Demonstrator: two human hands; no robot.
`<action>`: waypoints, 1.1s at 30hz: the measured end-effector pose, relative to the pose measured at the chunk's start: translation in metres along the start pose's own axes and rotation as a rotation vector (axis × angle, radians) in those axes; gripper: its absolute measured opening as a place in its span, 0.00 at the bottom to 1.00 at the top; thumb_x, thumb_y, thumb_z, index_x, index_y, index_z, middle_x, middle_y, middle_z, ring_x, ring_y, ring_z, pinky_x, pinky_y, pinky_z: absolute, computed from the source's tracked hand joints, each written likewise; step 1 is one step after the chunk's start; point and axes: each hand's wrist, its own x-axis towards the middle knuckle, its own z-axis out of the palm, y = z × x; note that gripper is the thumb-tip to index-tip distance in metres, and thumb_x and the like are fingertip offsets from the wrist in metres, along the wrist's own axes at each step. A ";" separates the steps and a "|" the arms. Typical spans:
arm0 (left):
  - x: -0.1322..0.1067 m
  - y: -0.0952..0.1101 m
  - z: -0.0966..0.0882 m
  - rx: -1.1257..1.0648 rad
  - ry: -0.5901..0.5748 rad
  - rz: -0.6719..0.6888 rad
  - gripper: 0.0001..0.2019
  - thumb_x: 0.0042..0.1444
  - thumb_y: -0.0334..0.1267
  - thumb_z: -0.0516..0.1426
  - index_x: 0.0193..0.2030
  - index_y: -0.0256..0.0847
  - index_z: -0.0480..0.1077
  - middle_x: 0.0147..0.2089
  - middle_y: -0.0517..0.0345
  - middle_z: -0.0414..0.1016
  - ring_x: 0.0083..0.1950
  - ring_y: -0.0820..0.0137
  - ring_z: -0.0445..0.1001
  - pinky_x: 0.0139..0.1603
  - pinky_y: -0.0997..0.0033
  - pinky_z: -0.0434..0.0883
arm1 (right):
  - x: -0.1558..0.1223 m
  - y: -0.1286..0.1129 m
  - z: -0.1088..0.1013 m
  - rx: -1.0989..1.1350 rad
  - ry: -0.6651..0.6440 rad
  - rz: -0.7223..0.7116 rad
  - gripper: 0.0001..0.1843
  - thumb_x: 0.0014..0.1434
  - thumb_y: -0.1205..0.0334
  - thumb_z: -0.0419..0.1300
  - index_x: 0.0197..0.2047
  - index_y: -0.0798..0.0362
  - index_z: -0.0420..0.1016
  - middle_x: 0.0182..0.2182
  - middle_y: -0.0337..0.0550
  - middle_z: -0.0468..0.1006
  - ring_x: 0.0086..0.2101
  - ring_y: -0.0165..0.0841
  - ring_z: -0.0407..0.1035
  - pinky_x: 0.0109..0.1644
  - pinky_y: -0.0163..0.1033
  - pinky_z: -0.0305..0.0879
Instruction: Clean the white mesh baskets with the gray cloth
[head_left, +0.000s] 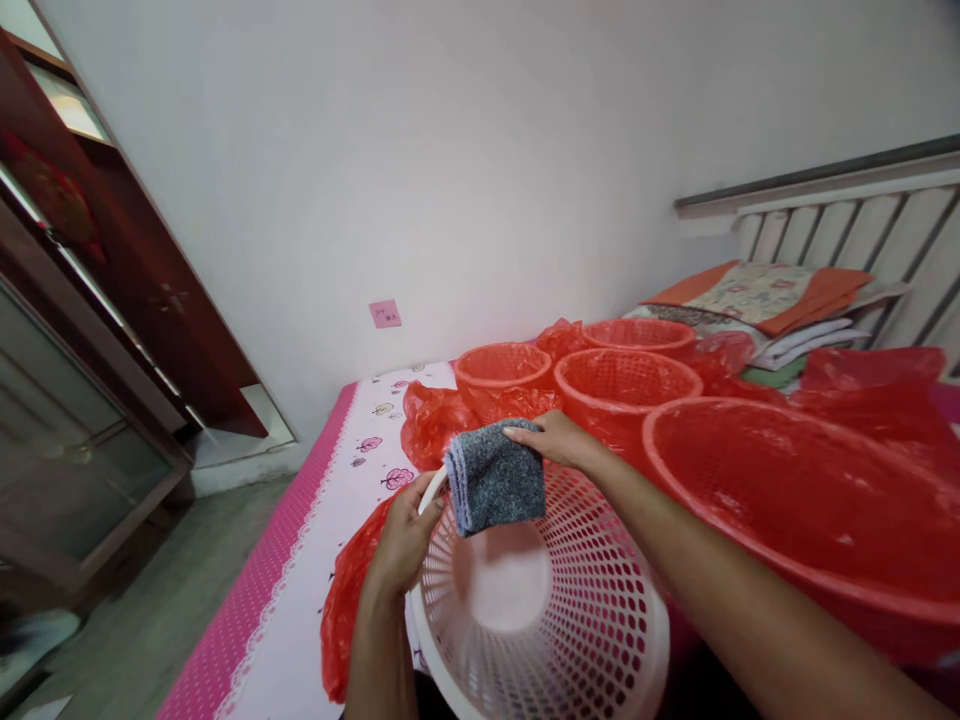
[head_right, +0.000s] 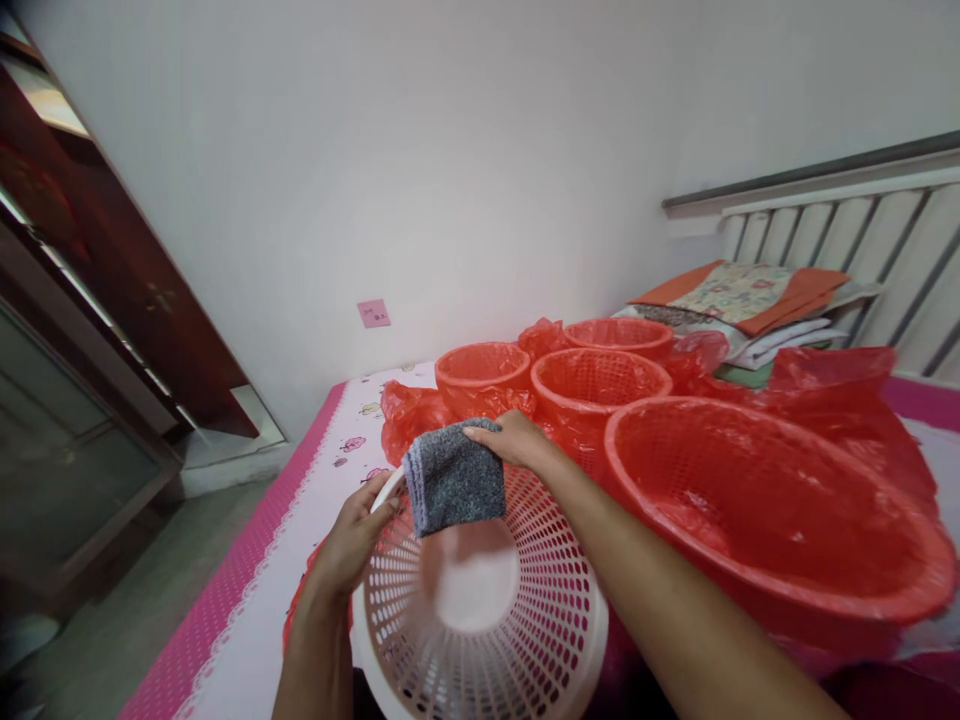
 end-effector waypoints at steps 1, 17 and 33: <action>0.000 0.000 0.000 0.004 -0.008 0.001 0.16 0.59 0.44 0.65 0.53 0.45 0.83 0.55 0.50 0.86 0.59 0.52 0.79 0.65 0.57 0.69 | 0.000 -0.004 0.002 0.022 -0.012 -0.019 0.18 0.57 0.48 0.69 0.23 0.49 0.74 0.19 0.35 0.72 0.25 0.34 0.68 0.30 0.38 0.63; -0.002 0.011 0.010 -0.178 -0.052 -0.038 0.18 0.55 0.47 0.70 0.50 0.45 0.85 0.51 0.52 0.88 0.60 0.51 0.80 0.65 0.56 0.72 | -0.006 -0.056 0.026 -0.363 0.052 -0.278 0.23 0.71 0.53 0.65 0.64 0.56 0.76 0.66 0.62 0.75 0.66 0.53 0.68 0.69 0.59 0.63; -0.001 0.002 0.005 -0.088 -0.037 -0.017 0.15 0.57 0.51 0.68 0.45 0.46 0.84 0.46 0.54 0.87 0.49 0.55 0.80 0.58 0.60 0.72 | -0.019 -0.074 0.061 -0.783 -0.316 -0.671 0.22 0.66 0.50 0.73 0.53 0.57 0.75 0.49 0.54 0.81 0.49 0.48 0.73 0.53 0.49 0.65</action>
